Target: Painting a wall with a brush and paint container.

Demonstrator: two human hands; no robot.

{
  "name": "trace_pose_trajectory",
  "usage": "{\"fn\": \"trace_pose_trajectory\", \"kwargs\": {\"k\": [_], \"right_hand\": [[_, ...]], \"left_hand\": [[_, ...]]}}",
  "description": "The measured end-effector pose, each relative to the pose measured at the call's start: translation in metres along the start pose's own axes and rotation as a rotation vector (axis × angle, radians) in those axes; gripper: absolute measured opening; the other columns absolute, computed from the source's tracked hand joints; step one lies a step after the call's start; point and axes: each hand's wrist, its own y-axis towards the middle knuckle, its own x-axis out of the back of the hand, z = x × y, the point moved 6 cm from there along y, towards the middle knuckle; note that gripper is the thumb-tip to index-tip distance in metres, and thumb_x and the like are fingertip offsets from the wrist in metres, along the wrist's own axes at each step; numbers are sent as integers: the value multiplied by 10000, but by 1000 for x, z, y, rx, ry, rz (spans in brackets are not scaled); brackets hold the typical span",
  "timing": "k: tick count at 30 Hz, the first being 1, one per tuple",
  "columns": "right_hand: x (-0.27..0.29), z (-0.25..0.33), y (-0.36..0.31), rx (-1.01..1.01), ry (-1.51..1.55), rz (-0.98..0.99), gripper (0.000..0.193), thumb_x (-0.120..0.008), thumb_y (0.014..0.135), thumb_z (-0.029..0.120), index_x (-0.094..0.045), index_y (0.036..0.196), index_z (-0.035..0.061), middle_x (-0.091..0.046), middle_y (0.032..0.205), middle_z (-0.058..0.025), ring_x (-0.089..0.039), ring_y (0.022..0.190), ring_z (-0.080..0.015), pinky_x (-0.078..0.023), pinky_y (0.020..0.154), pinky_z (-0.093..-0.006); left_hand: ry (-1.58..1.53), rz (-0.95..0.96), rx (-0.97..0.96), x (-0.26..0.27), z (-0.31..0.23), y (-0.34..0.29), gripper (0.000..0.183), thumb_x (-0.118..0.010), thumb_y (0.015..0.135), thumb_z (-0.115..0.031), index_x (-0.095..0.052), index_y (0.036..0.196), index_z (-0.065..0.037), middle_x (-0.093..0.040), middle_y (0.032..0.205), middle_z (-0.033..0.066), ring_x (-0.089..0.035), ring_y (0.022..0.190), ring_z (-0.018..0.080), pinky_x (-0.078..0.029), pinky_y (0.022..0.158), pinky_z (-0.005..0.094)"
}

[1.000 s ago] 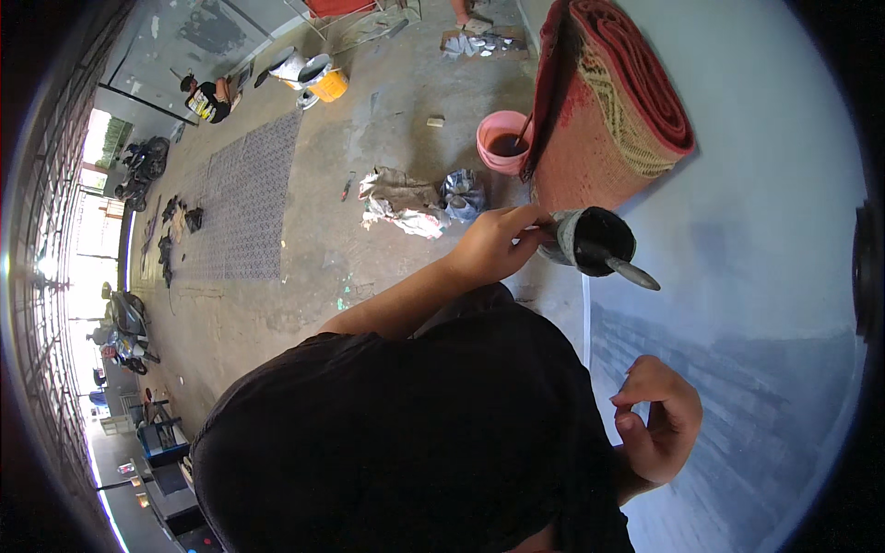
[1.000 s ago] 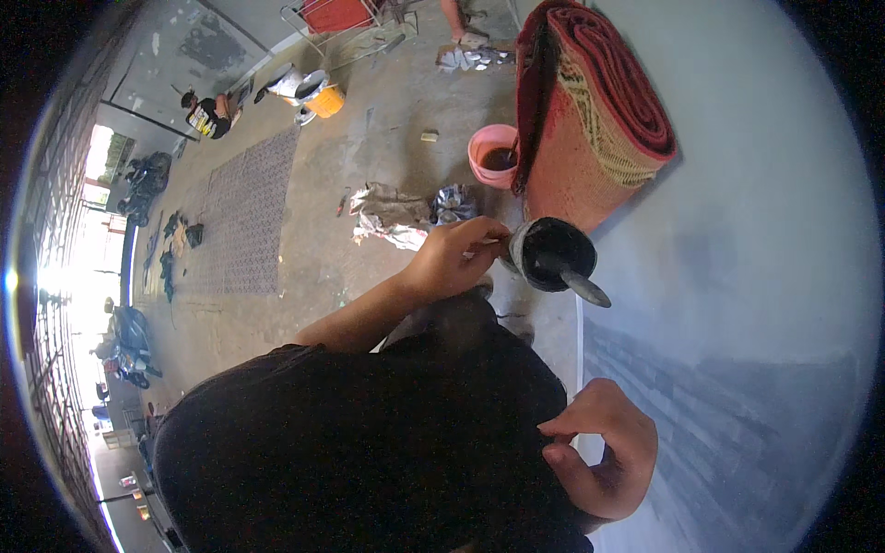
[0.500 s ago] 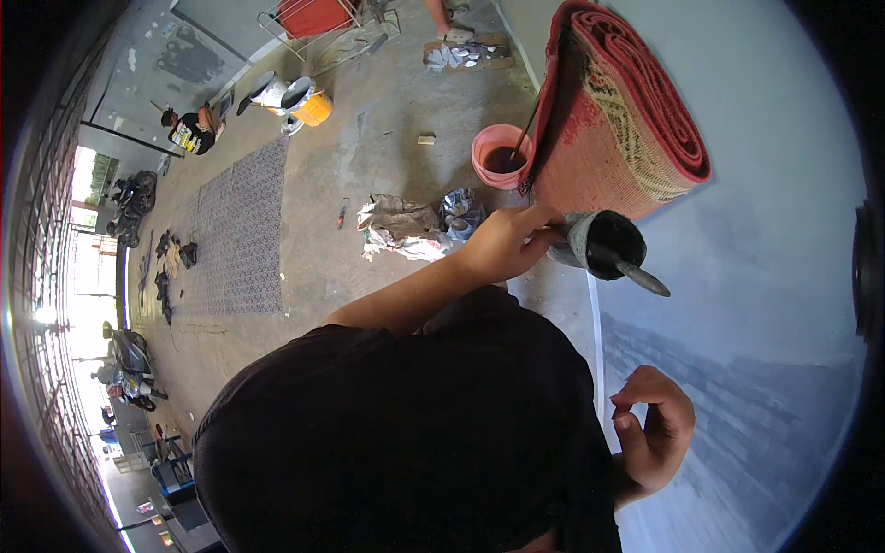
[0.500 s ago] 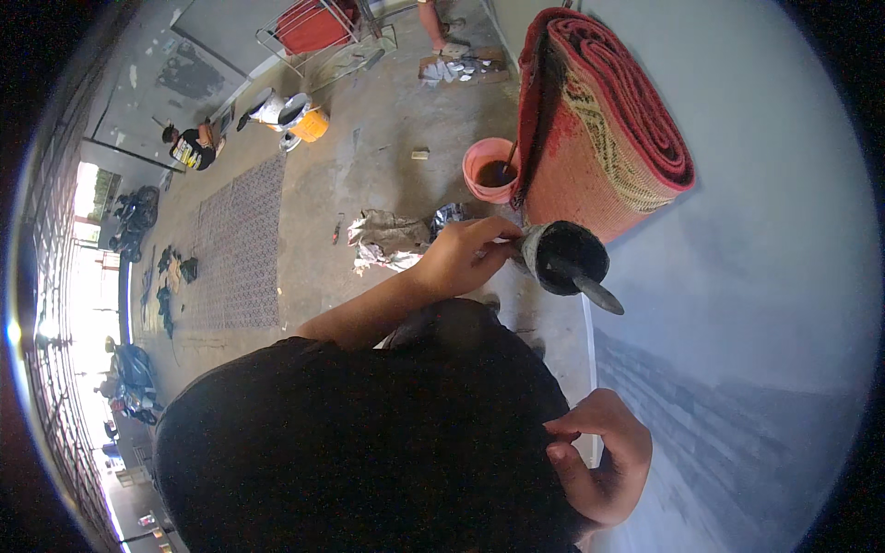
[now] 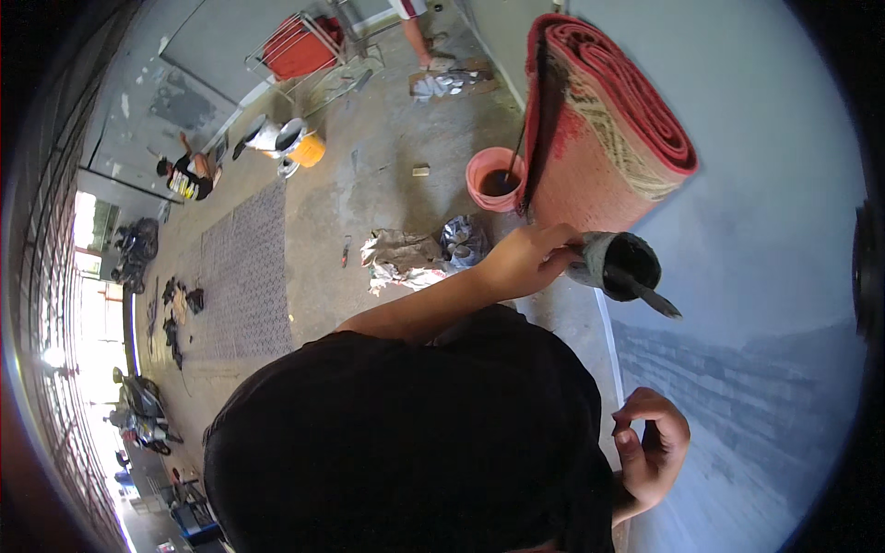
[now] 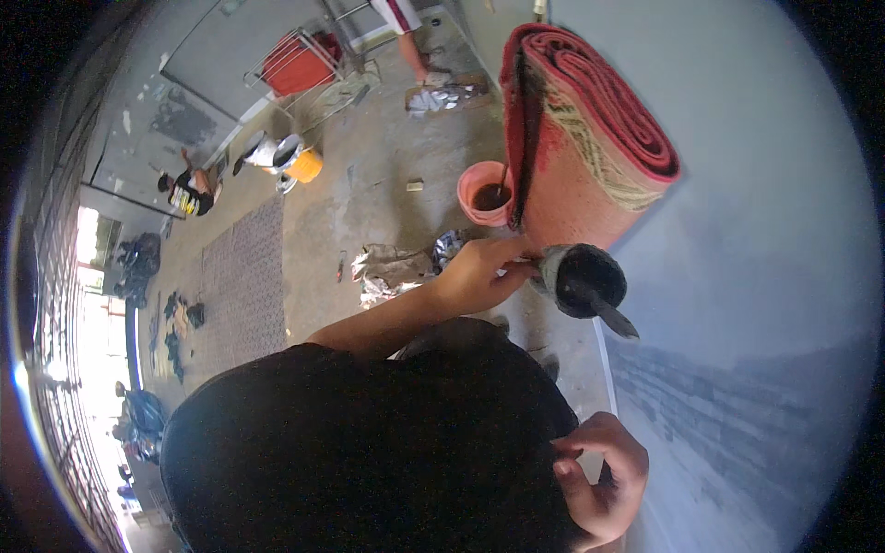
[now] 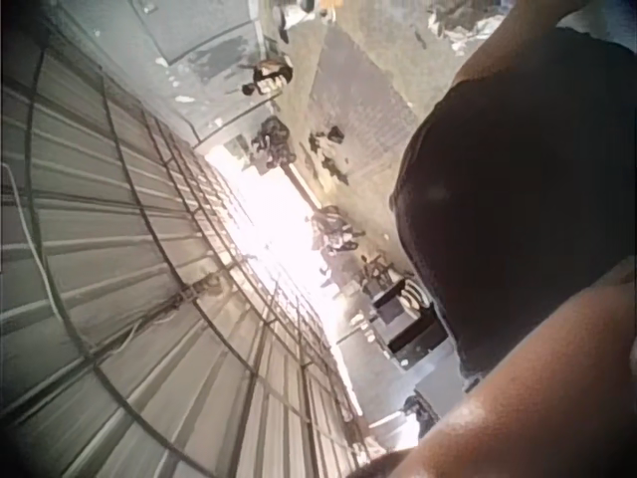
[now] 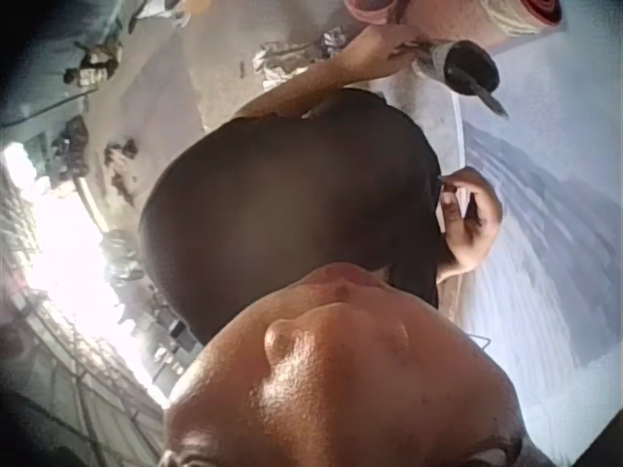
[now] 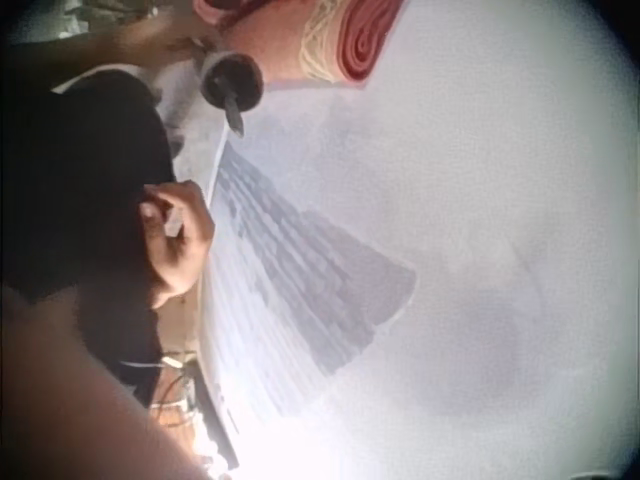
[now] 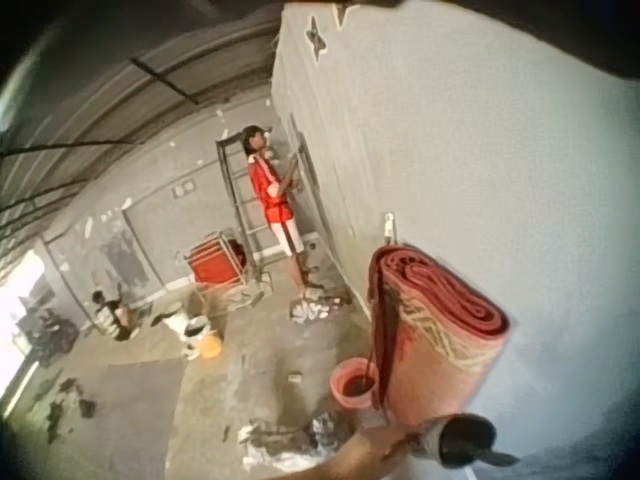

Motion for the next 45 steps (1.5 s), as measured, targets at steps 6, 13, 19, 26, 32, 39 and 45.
{"fn": "trace_pose_trajectory", "kwargs": {"k": [6, 13, 19, 26, 32, 39, 45], "right_hand": [[19, 10, -12, -4, -42, -27, 178, -761, 741, -22, -671, 894, -16, -696, 831, -108, -602, 690, -183, -464, 653, -293], [51, 20, -51, -23, -66, -125, 155, -763, 781, -27, -688, 915, -14, -710, 882, -107, -629, 738, -180, -495, 698, -292], [81, 22, -97, -84, -63, -253, 127, -756, 807, 21, -695, 913, -13, -705, 871, -103, -644, 780, -181, -488, 724, -294], [109, 28, -145, -80, -85, -424, 120, -757, 807, 44, -697, 900, -4, -698, 839, -92, -639, 774, -183, -481, 745, -293], [123, 25, -160, -64, -164, -409, 119, -754, 819, 35, -694, 915, -1, -714, 870, -98, -667, 809, -196, -495, 772, -300], [124, 19, -157, -118, -131, -445, 104, -734, 837, 22, -690, 927, -6, -711, 867, -110, -678, 824, -205, -504, 777, -310], [108, 20, -164, -81, -161, -690, 91, -709, 804, -34, -673, 887, -34, -688, 832, -104, -636, 770, -174, -489, 735, -293]], "left_hand": [[-71, -7, 36, -22, -14, 1, 202, -679, 880, -27, -623, 1071, 10, -690, 937, 174, -715, 857, 327, -582, 724, 378], [-148, 68, 21, -66, -46, 11, 191, -685, 893, -21, -634, 1073, 19, -681, 950, 132, -713, 859, 231, -584, 725, 331], [-203, 158, -101, -115, -79, 19, 192, -684, 884, 17, -625, 1065, 37, -674, 933, 120, -696, 840, 180, -575, 717, 292], [-265, 208, -218, -156, -120, 25, 175, -684, 887, 18, -628, 1053, 34, -678, 926, 118, -688, 816, 172, -559, 695, 279], [-220, 244, -194, -176, -135, 14, 162, -680, 899, 14, -631, 1053, 25, -685, 921, 101, -682, 838, 145, -570, 717, 271], [-363, 288, -130, -188, -120, 12, 199, -658, 906, 38, -609, 1099, 44, -689, 932, 70, -667, 857, 103, -544, 749, 253], [-290, 341, -185, -174, -118, 19, 169, -660, 899, 46, -619, 1063, 43, -692, 912, 88, -681, 853, 126, -553, 745, 253]]}}
